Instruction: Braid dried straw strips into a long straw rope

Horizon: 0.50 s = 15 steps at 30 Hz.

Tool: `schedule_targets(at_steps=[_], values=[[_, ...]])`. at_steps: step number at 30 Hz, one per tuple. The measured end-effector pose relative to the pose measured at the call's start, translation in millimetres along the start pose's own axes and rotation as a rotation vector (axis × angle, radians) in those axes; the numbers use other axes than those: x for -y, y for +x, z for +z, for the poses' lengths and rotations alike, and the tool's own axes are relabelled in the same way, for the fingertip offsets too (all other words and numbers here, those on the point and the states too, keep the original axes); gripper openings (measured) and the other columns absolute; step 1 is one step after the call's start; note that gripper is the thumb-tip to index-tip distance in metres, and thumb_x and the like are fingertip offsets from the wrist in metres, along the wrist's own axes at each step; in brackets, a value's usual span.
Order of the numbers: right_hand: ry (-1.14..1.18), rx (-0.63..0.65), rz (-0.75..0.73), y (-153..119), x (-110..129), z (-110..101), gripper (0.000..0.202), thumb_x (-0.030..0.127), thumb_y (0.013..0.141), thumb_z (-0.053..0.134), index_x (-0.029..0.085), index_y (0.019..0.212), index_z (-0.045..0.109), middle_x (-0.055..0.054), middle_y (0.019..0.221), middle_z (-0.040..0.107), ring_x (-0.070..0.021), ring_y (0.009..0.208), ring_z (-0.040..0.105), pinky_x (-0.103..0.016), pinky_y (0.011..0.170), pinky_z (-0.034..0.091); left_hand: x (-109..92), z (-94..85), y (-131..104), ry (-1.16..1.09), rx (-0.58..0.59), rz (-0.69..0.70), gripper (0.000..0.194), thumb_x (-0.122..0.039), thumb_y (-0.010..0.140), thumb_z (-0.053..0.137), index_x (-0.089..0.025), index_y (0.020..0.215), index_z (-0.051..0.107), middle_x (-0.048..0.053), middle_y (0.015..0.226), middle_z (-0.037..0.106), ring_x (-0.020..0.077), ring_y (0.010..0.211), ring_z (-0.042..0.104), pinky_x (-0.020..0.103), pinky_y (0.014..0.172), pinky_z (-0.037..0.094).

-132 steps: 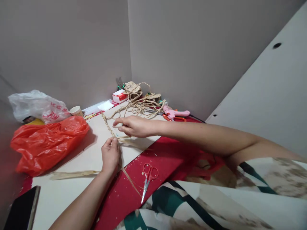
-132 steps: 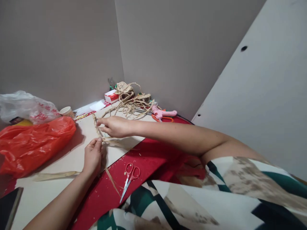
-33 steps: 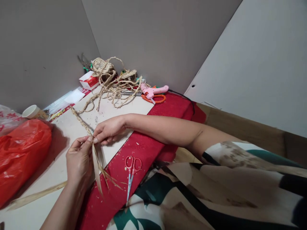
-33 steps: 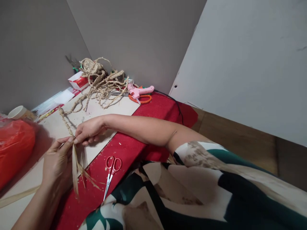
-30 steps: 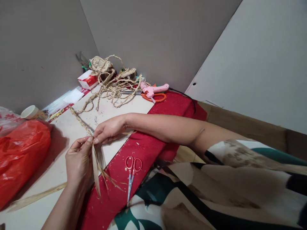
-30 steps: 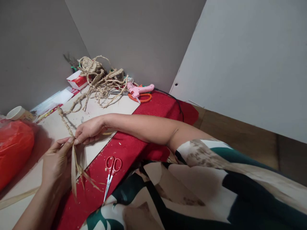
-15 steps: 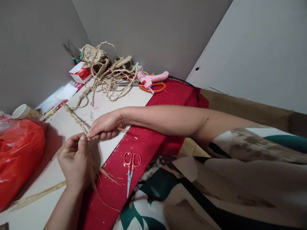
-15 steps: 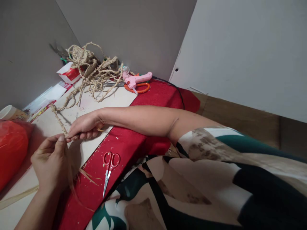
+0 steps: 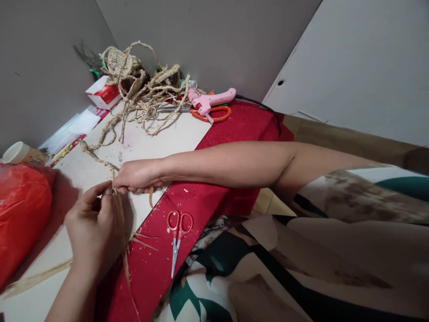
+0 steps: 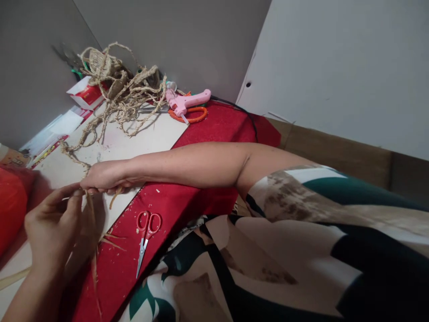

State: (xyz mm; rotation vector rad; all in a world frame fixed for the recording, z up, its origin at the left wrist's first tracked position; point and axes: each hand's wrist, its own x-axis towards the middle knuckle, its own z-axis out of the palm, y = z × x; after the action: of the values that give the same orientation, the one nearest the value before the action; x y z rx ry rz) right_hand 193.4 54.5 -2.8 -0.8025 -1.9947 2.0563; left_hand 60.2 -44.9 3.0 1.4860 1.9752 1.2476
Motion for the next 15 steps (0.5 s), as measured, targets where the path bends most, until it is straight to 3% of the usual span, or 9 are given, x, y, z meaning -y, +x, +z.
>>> schedule_targets(at_steps=[3, 6, 10, 15], values=[[-0.078, -0.064, -0.01, -1.6, 0.9, 0.2, 0.018, 0.026, 0.082, 0.04, 0.017, 0.068, 0.046, 0.006, 0.044, 0.03, -0.0061, 0.032, 0.026, -0.018, 0.032, 0.018, -4.3, -5.7, -0.3, 0.269, 0.042, 0.158, 0.026, -0.039, 0.083, 0.062, -0.023, 0.101, 0.071, 0.002, 0.076, 0.068, 0.0148, 0.063, 0.057, 0.026, 0.058, 0.042], [-0.068, -0.096, -0.01, -2.7, 1.6, 1.5, 0.02, 0.024, 0.081, 0.041, 0.017, 0.063, 0.043, 0.006, 0.044, 0.028, -0.0055, 0.033, 0.025, -0.018, 0.032, 0.02, -7.3, -3.5, -6.1, 0.303, 0.043, 0.2, 0.042, -0.04, 0.083, 0.061, -0.025, 0.122, 0.06, -0.001, 0.068, 0.065, 0.0146, 0.055, 0.054, 0.025, 0.054, 0.038], [0.091, -0.014, 0.065, -4.2, 2.3, 6.3, 0.028, 0.022, 0.08, 0.042, 0.019, 0.056, 0.027, 0.008, 0.042, 0.023, -0.0038, 0.032, 0.02, -0.017, 0.032, 0.016, -6.5, 5.6, -16.4, 0.435, -0.039, 0.319, 0.056, -0.036, 0.079, 0.066, -0.025, 0.132, 0.052, -0.001, 0.07, 0.063, 0.0153, 0.055, 0.051, 0.024, 0.053, 0.032], [0.17, 0.031, 0.096, -9.4, 4.6, 10.4, 0.029, 0.021, 0.08, 0.041, 0.019, 0.056, 0.025, 0.009, 0.04, 0.021, -0.0029, 0.03, 0.018, -0.015, 0.032, 0.014, -5.0, 8.2, -20.6, 0.564, -0.073, 0.383, 0.06, -0.033, 0.079, 0.063, -0.02, 0.136, 0.049, 0.002, 0.074, 0.063, 0.0137, 0.048, 0.043, 0.024, 0.048, 0.024]])
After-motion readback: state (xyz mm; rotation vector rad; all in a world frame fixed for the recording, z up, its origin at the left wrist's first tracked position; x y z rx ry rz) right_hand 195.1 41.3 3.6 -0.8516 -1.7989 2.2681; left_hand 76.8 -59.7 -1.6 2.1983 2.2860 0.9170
